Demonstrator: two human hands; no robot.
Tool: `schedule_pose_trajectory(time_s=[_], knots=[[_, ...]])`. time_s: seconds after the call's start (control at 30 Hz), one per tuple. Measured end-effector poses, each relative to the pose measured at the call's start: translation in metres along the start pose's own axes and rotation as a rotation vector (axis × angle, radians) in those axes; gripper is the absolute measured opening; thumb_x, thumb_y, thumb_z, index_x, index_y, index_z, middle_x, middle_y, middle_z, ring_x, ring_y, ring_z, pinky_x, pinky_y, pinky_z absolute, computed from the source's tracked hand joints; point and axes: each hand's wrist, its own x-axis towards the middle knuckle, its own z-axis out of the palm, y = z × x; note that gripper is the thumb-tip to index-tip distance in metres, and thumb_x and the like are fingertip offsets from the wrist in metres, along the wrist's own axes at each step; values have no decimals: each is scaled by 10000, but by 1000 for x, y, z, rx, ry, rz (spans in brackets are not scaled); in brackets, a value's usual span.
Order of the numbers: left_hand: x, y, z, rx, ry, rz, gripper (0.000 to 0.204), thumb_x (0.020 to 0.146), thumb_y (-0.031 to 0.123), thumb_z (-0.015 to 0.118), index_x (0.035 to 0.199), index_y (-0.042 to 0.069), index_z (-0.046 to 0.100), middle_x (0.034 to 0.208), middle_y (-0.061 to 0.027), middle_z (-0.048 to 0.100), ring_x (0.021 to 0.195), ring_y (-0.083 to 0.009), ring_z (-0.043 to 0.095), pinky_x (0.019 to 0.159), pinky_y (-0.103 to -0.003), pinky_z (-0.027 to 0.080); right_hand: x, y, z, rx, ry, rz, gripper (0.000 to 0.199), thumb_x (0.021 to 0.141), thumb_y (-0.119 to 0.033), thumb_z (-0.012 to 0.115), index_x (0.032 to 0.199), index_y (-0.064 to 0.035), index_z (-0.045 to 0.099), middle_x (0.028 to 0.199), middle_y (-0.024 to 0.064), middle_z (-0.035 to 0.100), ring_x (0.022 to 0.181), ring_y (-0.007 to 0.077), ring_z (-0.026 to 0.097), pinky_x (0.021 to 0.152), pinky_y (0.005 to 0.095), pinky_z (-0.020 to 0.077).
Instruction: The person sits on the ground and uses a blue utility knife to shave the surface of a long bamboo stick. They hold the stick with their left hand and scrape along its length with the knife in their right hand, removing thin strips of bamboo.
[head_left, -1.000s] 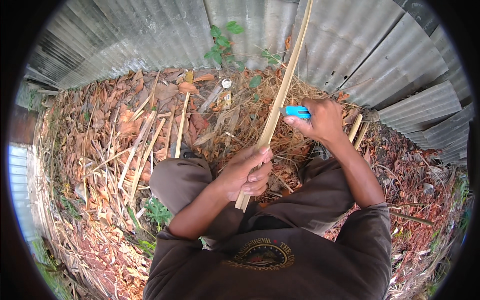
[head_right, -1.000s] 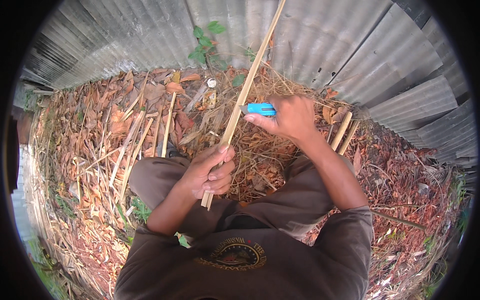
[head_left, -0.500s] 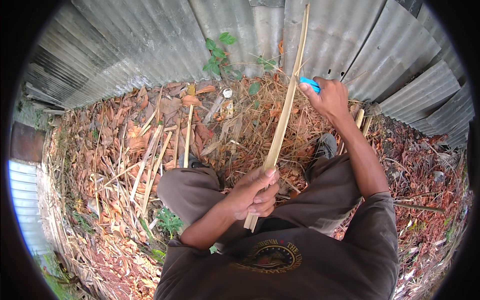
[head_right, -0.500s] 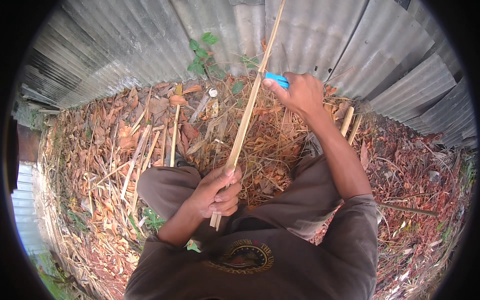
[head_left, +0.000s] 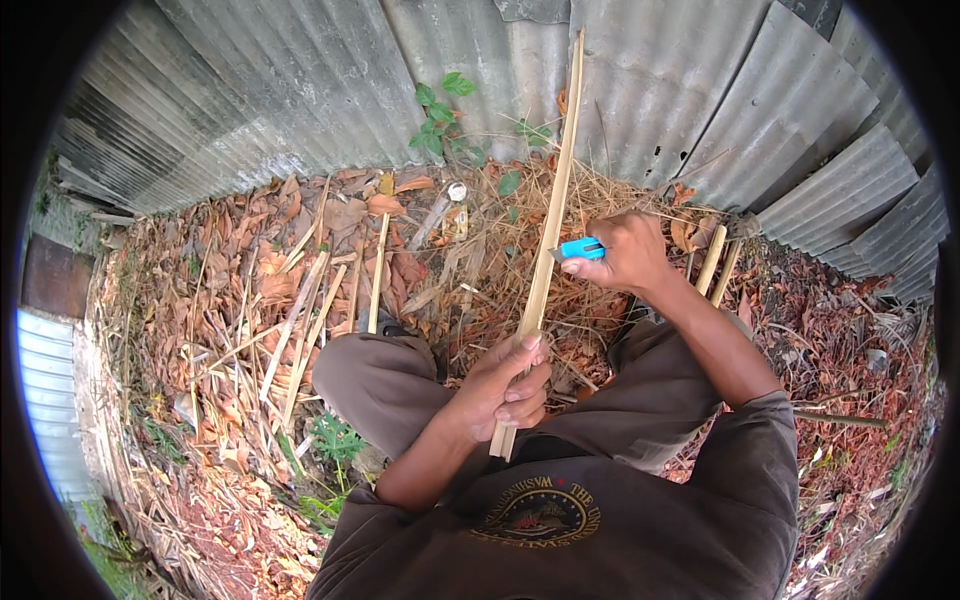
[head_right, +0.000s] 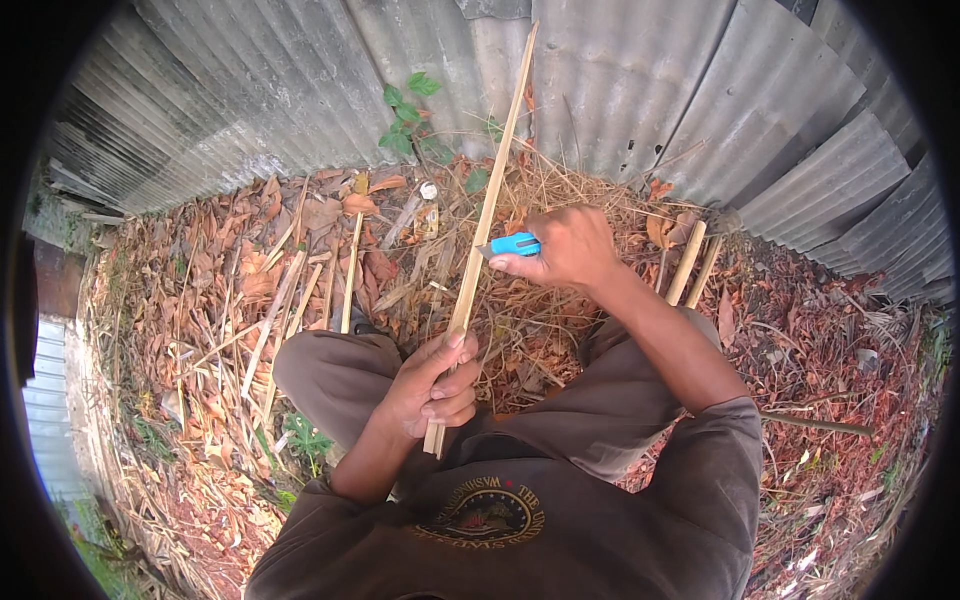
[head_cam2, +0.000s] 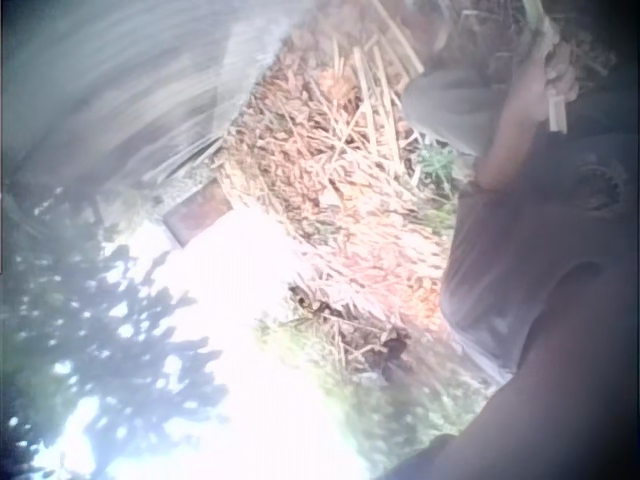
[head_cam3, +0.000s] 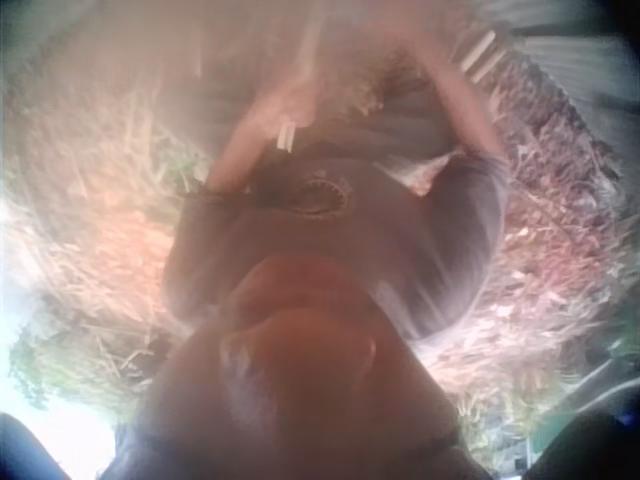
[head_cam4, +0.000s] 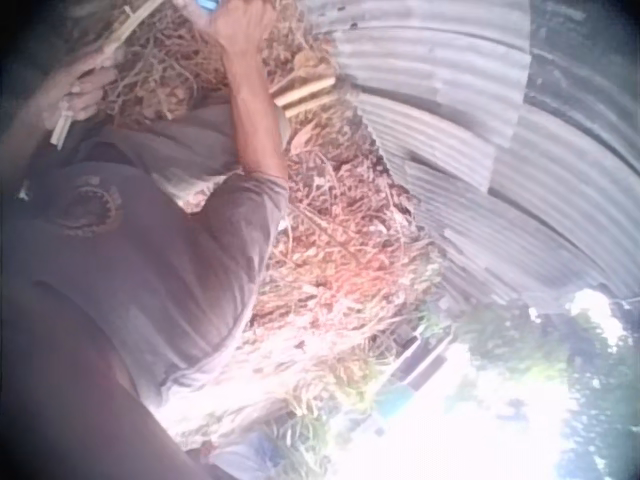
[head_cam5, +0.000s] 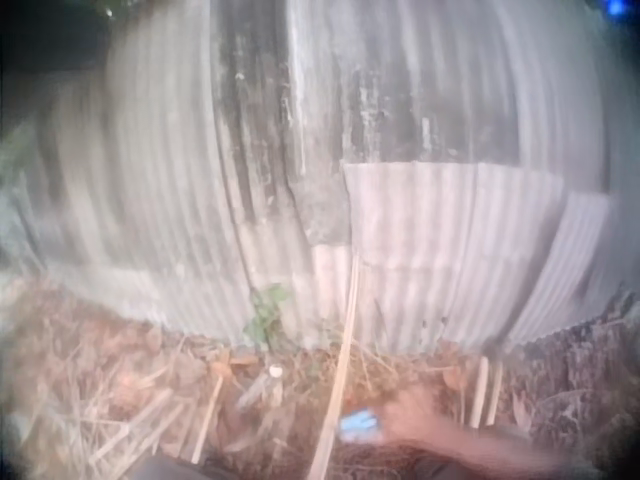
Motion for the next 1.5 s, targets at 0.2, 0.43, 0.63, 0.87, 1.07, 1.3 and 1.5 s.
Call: schedule_pose_trajectory(time_s=[0.2,0.43,0.63,0.87,1.07,1.3,1.5], knots=[[-15,-16,10,39,-86,-105,266,1037,352,380,892,131,412,523,51,306,338,-58,280,354,-235,271,26,61,-23,-183,57,436,768,777,-793,471,670,-66,694,458,99,550,467,312,597,477,430,474],[-15,-11,-6,0,1,-14,249,1052,309,326,908,121,405,525,45,327,333,-54,293,343,-224,267,-19,-32,2,152,-47,56,717,785,-759,499,612,-76,632,466,115,516,427,340,537,438,431,429],[-14,-12,9,60,73,4,247,1044,323,360,904,126,414,535,49,325,347,-51,286,367,-225,273,-7,2,1,-56,-3,-29,699,754,-761,541,591,-87,631,462,96,530,452,300,583,450,416,459],[-16,-17,10,77,11,6,261,1034,346,395,889,130,408,544,54,317,360,-53,288,372,-224,282,15,30,-6,-54,-11,338,756,787,-777,469,673,-67,701,486,134,557,507,340,603,515,466,478],[-41,-36,13,109,-51,-127,288,1032,356,395,868,120,383,546,42,322,360,-59,299,365,-223,296,16,63,-33,-85,57,449,799,807,-780,428,674,-37,689,494,166,551,534,374,604,542,487,475],[-62,-38,6,159,-2,-98,255,1031,340,409,909,116,389,557,36,330,369,-61,309,362,-229,295,0,28,-28,-129,-23,194,743,810,-754,457,652,-62,679,478,148,537,522,361,599,542,469,475],[-75,-46,10,162,-25,-192,281,1024,355,423,897,108,383,565,29,343,372,-62,301,359,-231,275,11,104,-40,-191,184,497,755,815,-744,456,653,-37,666,504,164,553,540,374,596,549,476,469]])
